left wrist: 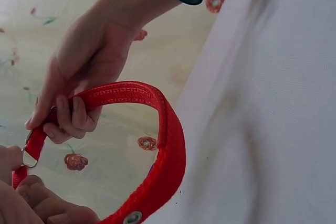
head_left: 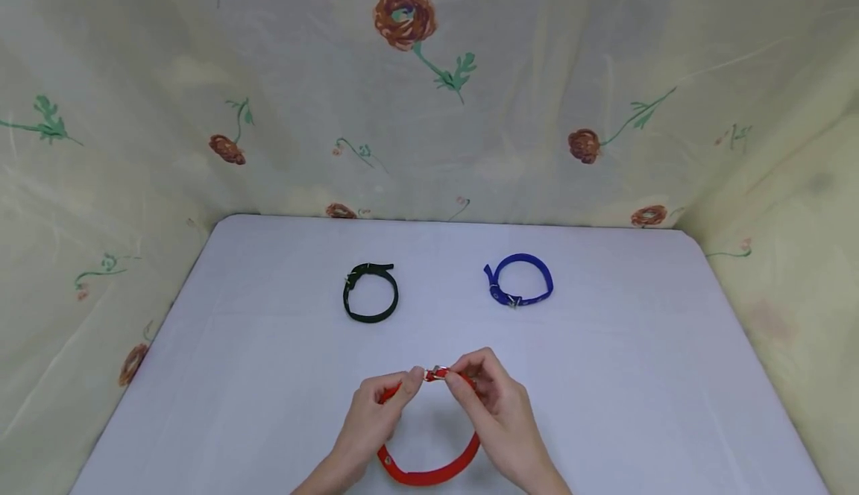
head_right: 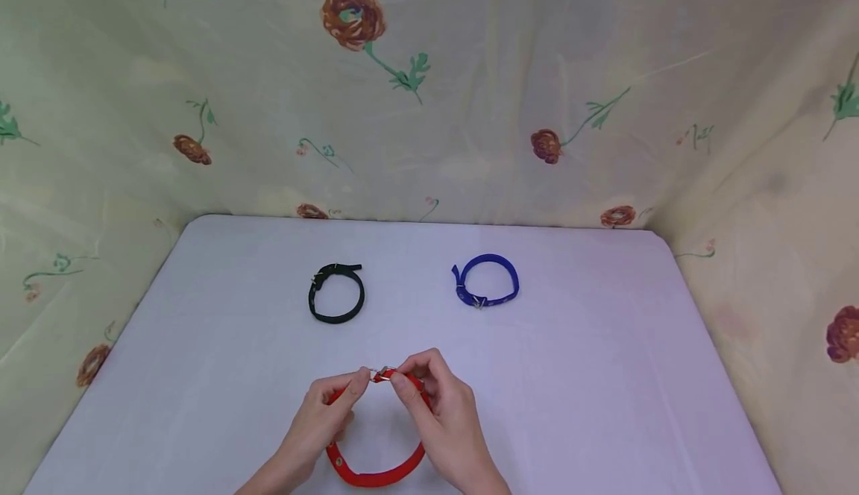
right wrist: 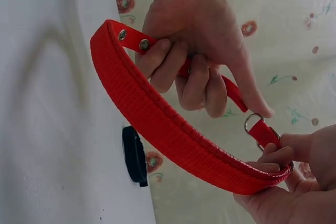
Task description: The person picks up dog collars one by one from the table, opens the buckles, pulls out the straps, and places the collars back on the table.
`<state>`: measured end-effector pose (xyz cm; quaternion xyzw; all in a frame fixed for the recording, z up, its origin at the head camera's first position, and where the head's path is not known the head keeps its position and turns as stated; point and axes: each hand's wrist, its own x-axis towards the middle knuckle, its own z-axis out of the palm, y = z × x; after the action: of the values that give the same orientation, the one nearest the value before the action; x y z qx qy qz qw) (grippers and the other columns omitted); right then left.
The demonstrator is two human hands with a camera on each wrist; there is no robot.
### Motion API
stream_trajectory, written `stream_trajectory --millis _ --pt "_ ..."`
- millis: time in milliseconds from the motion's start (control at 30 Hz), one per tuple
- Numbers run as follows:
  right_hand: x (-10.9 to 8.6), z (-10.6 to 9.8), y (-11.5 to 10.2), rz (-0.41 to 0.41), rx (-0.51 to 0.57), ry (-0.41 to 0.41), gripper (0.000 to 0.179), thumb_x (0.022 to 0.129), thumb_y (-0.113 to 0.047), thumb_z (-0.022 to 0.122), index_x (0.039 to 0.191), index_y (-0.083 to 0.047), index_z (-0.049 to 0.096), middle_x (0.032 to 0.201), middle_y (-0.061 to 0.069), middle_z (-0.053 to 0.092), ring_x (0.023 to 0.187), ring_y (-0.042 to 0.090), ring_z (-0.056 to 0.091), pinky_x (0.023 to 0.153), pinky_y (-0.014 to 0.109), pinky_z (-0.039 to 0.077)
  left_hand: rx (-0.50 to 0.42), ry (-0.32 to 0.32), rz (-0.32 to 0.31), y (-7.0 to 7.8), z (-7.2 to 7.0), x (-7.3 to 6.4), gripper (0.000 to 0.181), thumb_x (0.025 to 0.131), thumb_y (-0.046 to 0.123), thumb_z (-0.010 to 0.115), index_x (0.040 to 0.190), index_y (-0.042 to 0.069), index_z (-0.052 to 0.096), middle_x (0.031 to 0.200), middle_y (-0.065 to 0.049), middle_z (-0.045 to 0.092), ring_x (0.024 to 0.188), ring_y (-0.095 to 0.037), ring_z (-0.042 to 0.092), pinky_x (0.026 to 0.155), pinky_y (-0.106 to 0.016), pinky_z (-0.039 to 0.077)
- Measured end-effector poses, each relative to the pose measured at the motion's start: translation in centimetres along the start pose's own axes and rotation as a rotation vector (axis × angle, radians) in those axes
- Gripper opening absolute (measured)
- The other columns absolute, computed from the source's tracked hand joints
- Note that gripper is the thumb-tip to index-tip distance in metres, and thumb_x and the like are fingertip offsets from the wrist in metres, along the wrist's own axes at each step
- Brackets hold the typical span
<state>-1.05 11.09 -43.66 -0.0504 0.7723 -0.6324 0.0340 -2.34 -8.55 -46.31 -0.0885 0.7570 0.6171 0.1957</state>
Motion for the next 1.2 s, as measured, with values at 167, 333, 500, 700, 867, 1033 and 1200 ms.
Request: stream_trajectory --millis 167,333,500,700,867,1033,1200 --pt "0.2 -0.4 0.0 0.036 0.022 0.040 0.013 0.108 -0.024 0.068 0.115 -0.015 0.062 0.104 0.006 0.075 0.078 0.011 0.065 0.072 0.022 0.054 -0.077 -0.007 -0.024 -0.1 -0.2 -0.1 0.054 0.105 0.058 0.062 0.075 0.015 0.049 0.057 0.006 0.036 0.054 -0.013 0.037 0.052 -0.023 0.031" --pt "0.8 -1.3 0.1 0.108 0.085 0.058 0.017 0.110 -0.015 0.063 0.125 -0.010 0.058 0.113 0.015 0.077 0.070 0.013 0.061 0.068 0.023 0.054 -0.418 -0.051 -0.010 0.2 -1.1 -0.4 0.053 0.112 0.063 0.038 0.081 0.019 0.040 0.062 0.009 0.031 0.052 -0.008 0.029 0.052 -0.020 0.031" --pt "1.9 -2.7 0.6 0.128 0.118 0.123 0.025 0.112 -0.007 0.052 0.137 -0.008 0.054 0.120 0.016 0.066 0.075 0.016 0.069 0.077 0.024 0.061 -0.679 0.094 0.018 0.3 -2.1 -0.3 0.042 0.114 0.057 0.038 0.089 0.023 0.040 0.065 0.010 0.031 0.051 -0.006 0.028 0.054 -0.019 0.031" --pt "2.9 -5.0 2.2 0.111 0.185 0.307 0.028 0.115 -0.012 0.050 0.141 -0.005 0.055 0.115 0.004 0.061 0.086 0.011 0.077 0.081 0.024 0.065 -0.723 0.316 0.045 0.2 -3.4 0.1 0.037 0.114 0.056 0.041 0.101 0.021 0.041 0.070 0.010 0.043 0.047 -0.008 0.034 0.057 -0.022 0.039" --pt "3.5 -6.3 3.7 0.047 0.213 0.454 0.041 0.111 -0.015 0.059 0.151 -0.011 0.050 0.122 0.001 0.069 0.101 0.005 0.080 0.086 0.022 0.064 -0.779 0.411 0.066 0.1 -4.3 0.4 0.030 0.115 0.051 0.041 0.114 0.021 0.043 0.088 0.010 0.057 0.052 -0.009 0.041 0.065 -0.023 0.050" --pt "4.3 -7.6 5.0 0.068 0.198 0.542 0.047 0.108 -0.015 0.065 0.151 -0.016 0.045 0.115 0.002 0.068 0.097 0.002 0.080 0.086 0.017 0.062 -0.779 0.446 0.077 -0.6 -4.8 1.0 0.032 0.117 0.043 0.041 0.134 0.016 0.040 0.114 0.009 0.072 0.070 -0.006 0.066 0.085 -0.021 0.062" --pt "5.6 -9.2 5.8 0.133 0.296 0.605 0.055 0.106 -0.013 0.068 0.154 -0.017 0.042 0.110 0.005 0.062 0.095 0.002 0.081 0.088 0.017 0.061 -0.631 0.408 0.109 -1.4 -6.3 2.5 0.043 0.116 0.043 0.044 0.140 0.010 0.032 0.147 -0.007 0.069 0.112 -0.013 0.080 0.102 -0.027 0.060"
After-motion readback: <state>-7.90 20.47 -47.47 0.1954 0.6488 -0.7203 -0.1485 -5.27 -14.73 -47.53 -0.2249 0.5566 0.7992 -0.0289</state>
